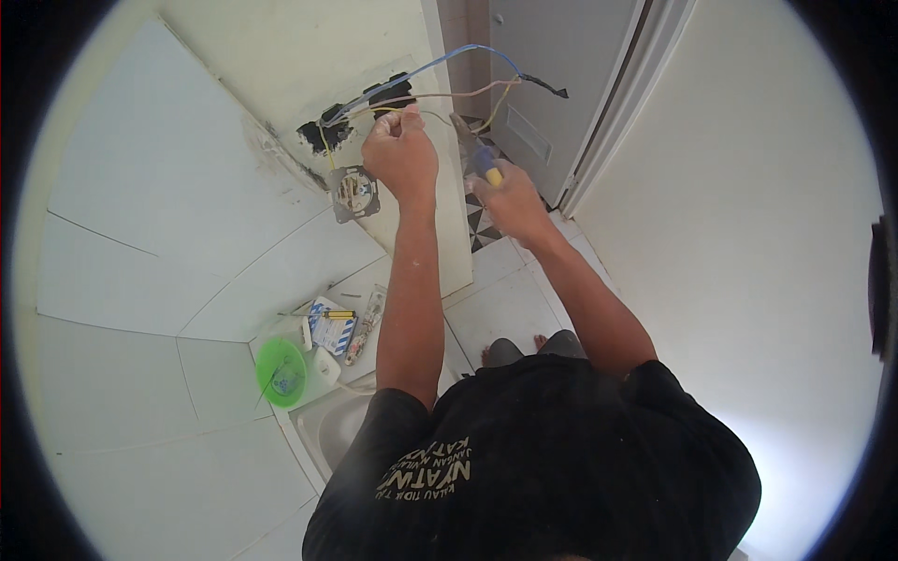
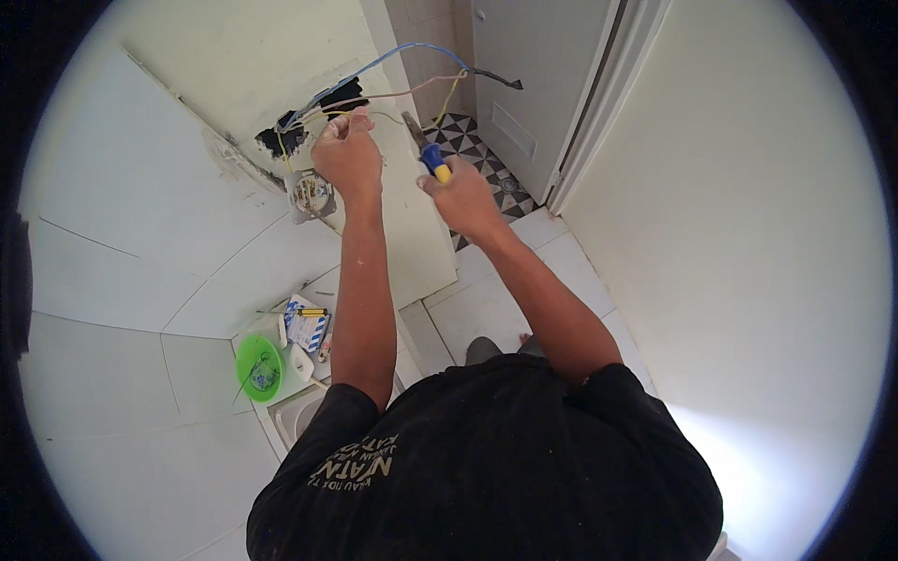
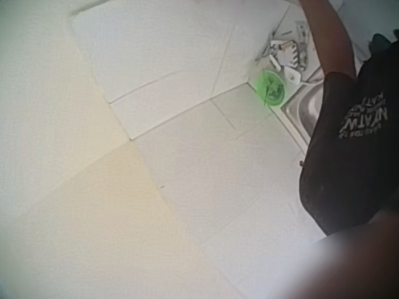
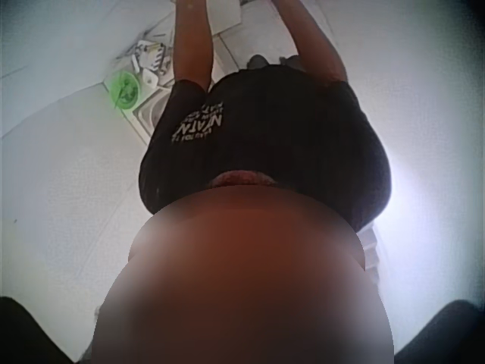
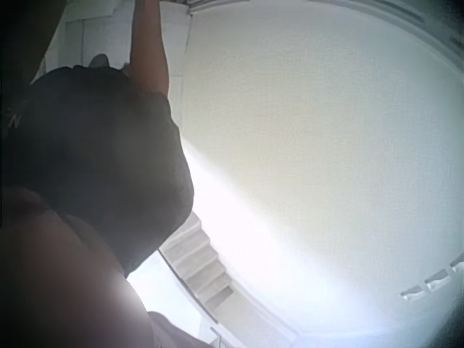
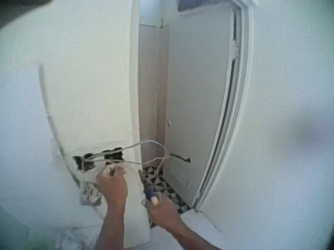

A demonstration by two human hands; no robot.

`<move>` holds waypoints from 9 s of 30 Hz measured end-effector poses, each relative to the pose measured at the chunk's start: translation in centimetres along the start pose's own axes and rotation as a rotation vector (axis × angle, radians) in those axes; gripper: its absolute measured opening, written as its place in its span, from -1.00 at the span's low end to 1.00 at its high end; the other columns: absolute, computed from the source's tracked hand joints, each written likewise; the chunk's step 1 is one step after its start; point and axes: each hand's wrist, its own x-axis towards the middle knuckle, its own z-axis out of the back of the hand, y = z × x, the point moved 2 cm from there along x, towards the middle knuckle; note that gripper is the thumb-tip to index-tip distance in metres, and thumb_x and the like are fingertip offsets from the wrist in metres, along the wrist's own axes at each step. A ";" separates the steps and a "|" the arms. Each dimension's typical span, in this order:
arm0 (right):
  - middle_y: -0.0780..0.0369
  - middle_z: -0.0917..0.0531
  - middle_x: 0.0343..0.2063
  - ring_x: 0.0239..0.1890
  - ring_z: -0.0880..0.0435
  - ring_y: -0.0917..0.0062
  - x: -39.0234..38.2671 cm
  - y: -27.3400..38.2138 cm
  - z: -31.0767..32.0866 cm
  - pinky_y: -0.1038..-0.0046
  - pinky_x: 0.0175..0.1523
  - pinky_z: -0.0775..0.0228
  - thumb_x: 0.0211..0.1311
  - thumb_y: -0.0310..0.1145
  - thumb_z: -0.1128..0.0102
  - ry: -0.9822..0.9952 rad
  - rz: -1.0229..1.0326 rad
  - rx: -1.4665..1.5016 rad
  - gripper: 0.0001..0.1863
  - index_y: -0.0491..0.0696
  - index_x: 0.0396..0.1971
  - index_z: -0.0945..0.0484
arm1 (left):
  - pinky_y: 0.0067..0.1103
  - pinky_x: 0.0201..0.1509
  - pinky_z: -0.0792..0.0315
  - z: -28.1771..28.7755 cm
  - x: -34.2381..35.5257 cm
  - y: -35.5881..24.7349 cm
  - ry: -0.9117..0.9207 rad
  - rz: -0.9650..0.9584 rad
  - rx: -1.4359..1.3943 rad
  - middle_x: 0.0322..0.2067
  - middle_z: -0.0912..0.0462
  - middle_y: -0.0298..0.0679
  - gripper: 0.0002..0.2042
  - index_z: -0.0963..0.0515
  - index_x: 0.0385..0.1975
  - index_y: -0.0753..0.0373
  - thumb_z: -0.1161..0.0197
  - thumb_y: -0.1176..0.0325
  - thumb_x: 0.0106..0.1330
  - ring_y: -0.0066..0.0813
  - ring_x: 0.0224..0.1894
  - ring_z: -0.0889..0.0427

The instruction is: Installing or repairing an electrical wall socket by stripping wires and attaching them to the socket component.

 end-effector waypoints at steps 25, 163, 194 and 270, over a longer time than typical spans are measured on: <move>0.30 -0.48 -0.67 -0.68 -0.46 0.65 -6.1 0.9 4.1 0.55 -0.61 -0.32 0.24 -0.25 -0.17 0.325 -0.054 -0.001 -0.72 -0.13 -0.53 -0.45 | -0.54 -0.39 -0.45 7.3 2.6 -10.3 0.436 -0.778 0.531 -0.40 -0.64 -0.15 -0.85 -0.64 -0.32 0.33 -0.33 0.54 0.10 -0.35 -0.52 -0.59; 0.21 -0.55 -0.47 -0.41 -0.56 0.53 -1.1 5.4 2.1 0.46 -0.31 -0.49 0.02 -0.44 -0.11 0.193 0.060 0.150 -0.80 -0.22 -0.37 -0.57 | -0.36 -0.22 -0.41 3.1 4.8 -6.6 0.501 -1.145 0.606 -0.53 -0.63 -0.22 -0.96 -0.63 -0.46 0.17 -0.27 0.43 0.10 -0.22 -0.38 -0.55; 0.34 -0.43 -0.70 -0.73 -0.39 0.66 -1.5 5.1 0.7 0.53 -0.64 -0.24 0.22 -0.28 -0.24 0.075 0.132 0.153 -0.74 -0.14 -0.47 -0.41 | -0.33 -0.06 -0.32 4.3 4.3 -7.3 0.634 -0.911 0.593 -0.34 -0.68 -0.24 -0.91 -0.68 -0.39 0.15 -0.28 0.42 0.12 -0.20 -0.20 -0.55; 0.16 -0.62 -0.53 -0.53 -0.65 0.54 -10.0 -8.4 8.9 0.50 -0.38 -0.58 0.26 -0.34 -0.15 0.278 -0.292 0.338 -0.76 -0.26 -0.41 -0.54 | -0.70 -0.29 -0.43 7.6 -11.2 3.3 0.245 0.212 -0.234 -0.40 -0.63 -0.28 -0.81 -0.58 -0.20 0.41 -0.27 0.43 0.28 -0.66 -0.41 -0.53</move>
